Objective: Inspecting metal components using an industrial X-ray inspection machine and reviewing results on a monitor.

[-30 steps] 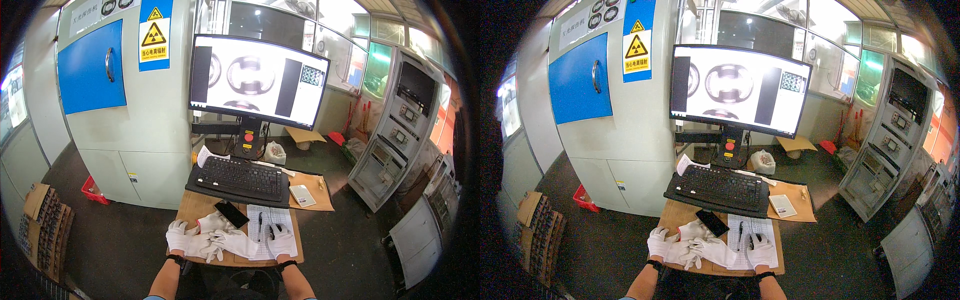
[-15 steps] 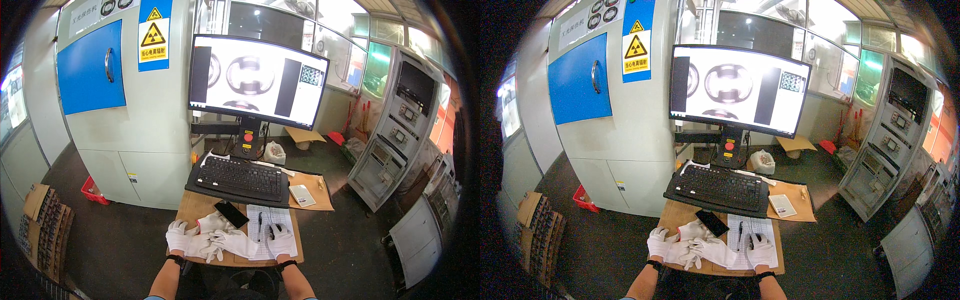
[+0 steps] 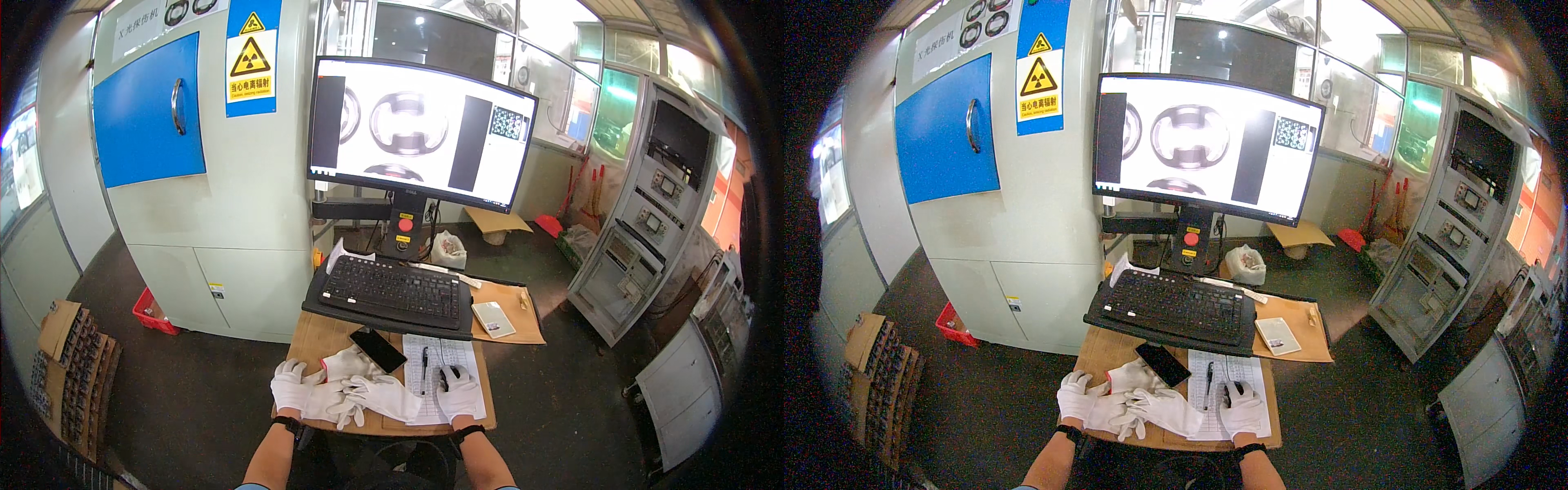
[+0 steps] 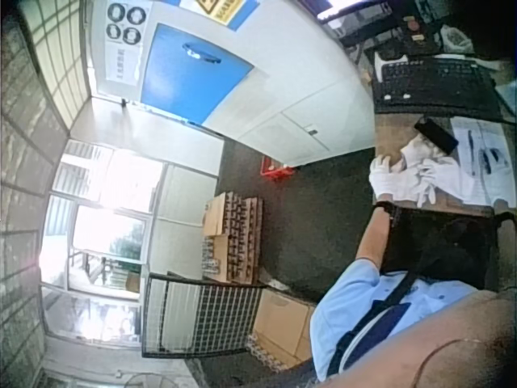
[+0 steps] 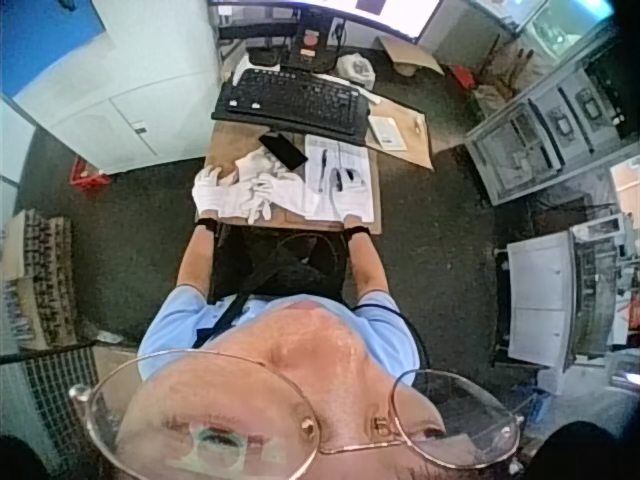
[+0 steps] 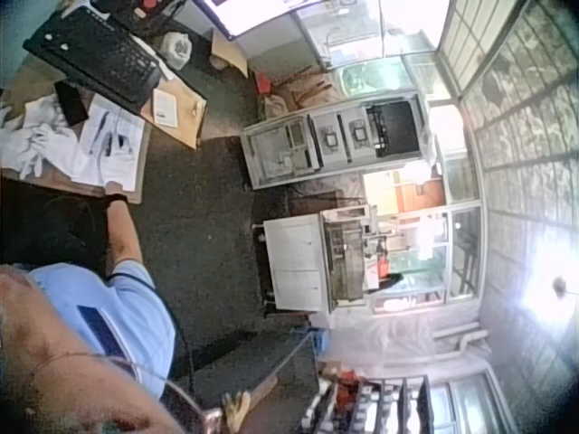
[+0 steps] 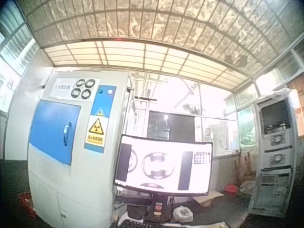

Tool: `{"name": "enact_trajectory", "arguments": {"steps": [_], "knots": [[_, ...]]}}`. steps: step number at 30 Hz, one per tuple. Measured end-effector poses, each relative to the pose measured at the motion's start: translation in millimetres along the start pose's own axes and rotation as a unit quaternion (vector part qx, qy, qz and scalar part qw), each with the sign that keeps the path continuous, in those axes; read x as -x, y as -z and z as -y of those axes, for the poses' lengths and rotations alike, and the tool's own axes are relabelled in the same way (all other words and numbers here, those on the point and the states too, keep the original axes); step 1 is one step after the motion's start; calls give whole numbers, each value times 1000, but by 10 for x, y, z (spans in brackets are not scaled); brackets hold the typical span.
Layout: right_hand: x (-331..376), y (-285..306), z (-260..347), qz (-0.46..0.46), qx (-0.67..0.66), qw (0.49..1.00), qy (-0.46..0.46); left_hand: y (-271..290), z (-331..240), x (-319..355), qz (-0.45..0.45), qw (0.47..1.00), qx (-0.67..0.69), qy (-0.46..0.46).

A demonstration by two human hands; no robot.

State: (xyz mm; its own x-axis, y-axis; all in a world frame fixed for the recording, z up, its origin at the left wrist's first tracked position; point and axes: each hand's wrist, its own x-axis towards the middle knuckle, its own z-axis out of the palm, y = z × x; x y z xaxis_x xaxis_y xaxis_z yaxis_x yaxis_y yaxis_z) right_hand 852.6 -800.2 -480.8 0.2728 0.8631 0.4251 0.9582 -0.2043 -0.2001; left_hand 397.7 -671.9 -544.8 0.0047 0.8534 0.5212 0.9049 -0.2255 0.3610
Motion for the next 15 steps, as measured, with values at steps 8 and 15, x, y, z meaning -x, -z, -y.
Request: {"name": "enact_trajectory", "arguments": {"steps": [8,15], "knots": [[5,105,32,8,11,1000,-6,10,-51,-3,5,1000,6,3],[-7,29,16,9,0,1000,-3,-27,13,6,4,1000,5,6]]}}
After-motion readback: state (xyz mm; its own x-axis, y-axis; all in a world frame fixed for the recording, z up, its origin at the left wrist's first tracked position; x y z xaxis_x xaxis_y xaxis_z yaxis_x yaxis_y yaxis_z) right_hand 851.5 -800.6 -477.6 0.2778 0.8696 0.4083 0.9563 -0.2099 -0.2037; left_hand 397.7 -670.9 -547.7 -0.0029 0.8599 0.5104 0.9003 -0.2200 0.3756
